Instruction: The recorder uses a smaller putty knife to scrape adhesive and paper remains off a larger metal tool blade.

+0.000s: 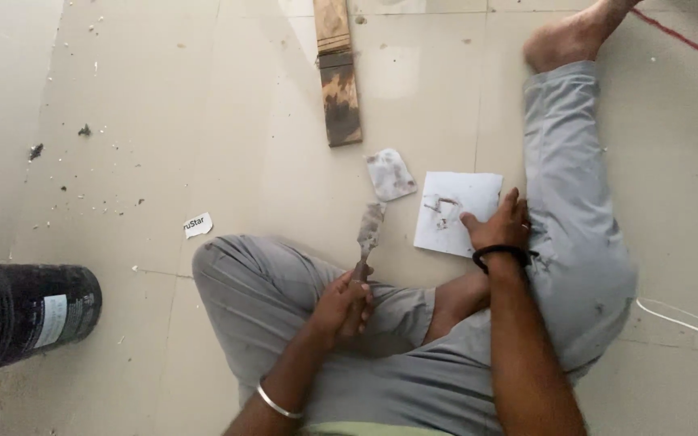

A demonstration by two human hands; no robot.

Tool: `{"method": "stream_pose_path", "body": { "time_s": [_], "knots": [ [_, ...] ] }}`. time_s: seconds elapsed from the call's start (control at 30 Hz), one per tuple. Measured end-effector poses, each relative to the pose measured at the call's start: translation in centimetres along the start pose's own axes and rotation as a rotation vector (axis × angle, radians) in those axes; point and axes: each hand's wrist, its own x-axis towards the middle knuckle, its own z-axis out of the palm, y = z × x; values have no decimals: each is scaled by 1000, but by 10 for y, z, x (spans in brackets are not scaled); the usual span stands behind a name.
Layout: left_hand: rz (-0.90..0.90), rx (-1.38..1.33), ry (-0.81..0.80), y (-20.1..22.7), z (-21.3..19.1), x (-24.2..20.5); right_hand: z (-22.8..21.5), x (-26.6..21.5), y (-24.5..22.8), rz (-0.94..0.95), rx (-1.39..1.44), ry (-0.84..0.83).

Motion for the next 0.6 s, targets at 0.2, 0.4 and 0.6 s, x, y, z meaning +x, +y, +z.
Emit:
{"method": "stream_pose_path", "body": {
  "time_s": [0.2, 0.4, 0.6],
  "knots": [
    [-43, 69, 33, 8, 8, -4, -22, -13, -39, 176, -18, -184],
    [-92, 76, 105, 4, 11, 3, -20, -14, -46, 191, -3, -174],
    [-70, 192, 89, 4, 8, 5, -2, 5, -20, 254, 233, -187]
  ]
}}
